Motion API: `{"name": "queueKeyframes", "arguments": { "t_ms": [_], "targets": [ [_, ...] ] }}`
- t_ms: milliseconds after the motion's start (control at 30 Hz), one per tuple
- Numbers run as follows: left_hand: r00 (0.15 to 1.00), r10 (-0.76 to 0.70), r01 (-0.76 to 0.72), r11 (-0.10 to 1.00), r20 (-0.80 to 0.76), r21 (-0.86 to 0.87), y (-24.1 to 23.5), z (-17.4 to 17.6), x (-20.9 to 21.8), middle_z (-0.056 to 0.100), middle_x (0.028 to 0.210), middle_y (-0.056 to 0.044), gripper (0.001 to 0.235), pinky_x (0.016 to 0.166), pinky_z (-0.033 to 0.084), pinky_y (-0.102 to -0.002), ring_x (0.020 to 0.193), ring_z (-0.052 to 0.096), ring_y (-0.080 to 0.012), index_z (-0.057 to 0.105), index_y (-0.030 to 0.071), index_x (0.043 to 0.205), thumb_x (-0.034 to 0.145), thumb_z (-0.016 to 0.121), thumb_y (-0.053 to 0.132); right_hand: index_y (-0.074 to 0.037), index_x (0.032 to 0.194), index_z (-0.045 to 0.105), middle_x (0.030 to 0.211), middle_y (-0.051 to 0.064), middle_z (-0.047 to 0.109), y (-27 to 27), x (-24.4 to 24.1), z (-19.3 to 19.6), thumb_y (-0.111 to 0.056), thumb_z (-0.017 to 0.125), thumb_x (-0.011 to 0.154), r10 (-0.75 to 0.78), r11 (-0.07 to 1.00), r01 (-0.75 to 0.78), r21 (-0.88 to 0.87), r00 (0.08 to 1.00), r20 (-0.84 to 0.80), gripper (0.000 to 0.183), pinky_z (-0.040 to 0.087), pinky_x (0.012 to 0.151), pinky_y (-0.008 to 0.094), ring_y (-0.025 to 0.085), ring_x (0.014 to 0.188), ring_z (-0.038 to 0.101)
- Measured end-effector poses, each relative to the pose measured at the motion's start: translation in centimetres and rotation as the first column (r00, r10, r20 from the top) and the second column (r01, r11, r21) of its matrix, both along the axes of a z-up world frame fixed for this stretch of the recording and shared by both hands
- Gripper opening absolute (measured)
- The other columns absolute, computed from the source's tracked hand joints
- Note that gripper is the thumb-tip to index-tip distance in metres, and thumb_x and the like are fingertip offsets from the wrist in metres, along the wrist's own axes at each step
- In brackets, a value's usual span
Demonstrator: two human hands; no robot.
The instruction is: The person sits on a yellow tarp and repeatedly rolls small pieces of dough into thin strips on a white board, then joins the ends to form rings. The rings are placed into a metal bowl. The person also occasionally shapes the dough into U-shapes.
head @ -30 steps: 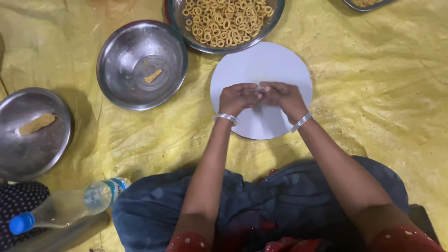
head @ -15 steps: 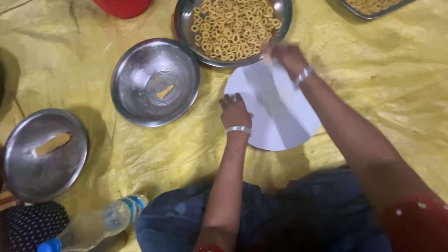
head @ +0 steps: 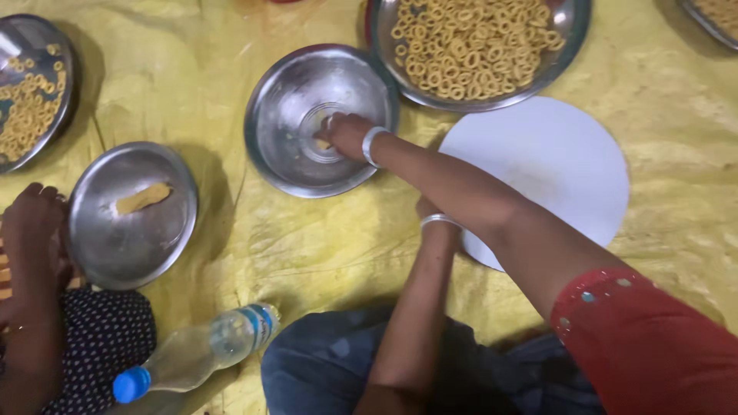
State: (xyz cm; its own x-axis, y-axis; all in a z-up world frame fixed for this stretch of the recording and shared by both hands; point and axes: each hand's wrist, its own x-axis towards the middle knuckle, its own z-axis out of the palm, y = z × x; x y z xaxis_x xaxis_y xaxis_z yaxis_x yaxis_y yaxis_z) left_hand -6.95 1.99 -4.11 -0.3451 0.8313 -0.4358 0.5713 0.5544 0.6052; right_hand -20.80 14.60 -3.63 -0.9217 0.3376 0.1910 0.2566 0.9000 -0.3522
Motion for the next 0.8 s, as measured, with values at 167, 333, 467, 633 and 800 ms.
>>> {"name": "queueKeyframes", "arguments": {
  "t_ms": [167,333,467,633,800],
  "targets": [
    [0.984,0.019,-0.04,0.993,0.176,0.115,-0.2,-0.9,0.3,0.049,0.154,-0.015,0.08,0.105,0.052,-0.045,0.134,0.056,-0.0321,0.039,0.011,0.157,0.09,0.071,0.041,-0.013,0.113,0.072,0.118,0.021,0.066,-0.9,-1.8,-1.1,-0.011,0.061,0.091,0.021,0.975,-0.051,0.216,0.99,0.141,0.024,0.058,0.082,0.047,0.037,0.106,0.068],
    [0.989,-0.146,0.143,0.987,-0.038,-0.067,-0.3,-0.2,-0.2,0.057,0.152,-0.013,0.072,0.106,0.053,-0.043,0.13,0.064,-0.0285,0.041,0.012,0.158,0.097,0.065,0.044,-0.002,0.124,0.066,0.108,0.022,0.068,-0.6,6.1,2.9,-0.007,0.054,0.094,-0.467,0.884,0.457,-0.098,0.874,-0.133,0.032,0.055,0.079,0.049,0.037,0.09,0.07],
    [0.894,-0.223,0.228,0.973,-0.389,-0.032,-0.4,1.9,0.1,0.015,0.174,-0.016,0.098,0.089,0.062,-0.044,0.12,0.067,-0.0325,0.023,0.017,0.165,0.086,0.08,0.016,-0.002,0.135,0.067,0.115,0.022,0.067,-6.4,24.2,8.0,0.006,0.05,0.088,-0.534,0.841,0.519,-0.152,0.756,-0.378,0.051,0.05,0.091,0.048,0.042,0.105,0.062],
    [0.905,-0.344,0.3,0.933,-0.25,-0.199,-0.5,4.8,-0.3,-0.009,0.17,-0.019,0.139,0.095,0.058,-0.044,0.129,0.057,-0.0361,0.0,0.013,0.162,0.064,0.098,0.033,0.01,0.147,0.045,0.148,0.029,0.052,-15.9,33.3,6.2,-0.005,0.057,0.082,-0.561,0.821,0.539,0.187,0.823,0.092,0.068,0.037,0.119,0.049,0.042,0.14,0.047],
    [0.904,-0.347,0.288,0.926,-0.25,-0.243,-0.1,5.4,-0.1,-0.011,0.171,-0.019,0.141,0.095,0.059,-0.043,0.13,0.057,-0.0346,-0.002,0.013,0.163,0.064,0.098,0.033,0.012,0.161,0.008,0.169,0.033,-0.001,-10.7,32.2,3.1,-0.053,0.057,0.097,-0.78,0.621,0.771,0.143,0.59,0.21,0.103,0.0,0.123,0.065,0.051,0.156,-0.006]
  ]
}}
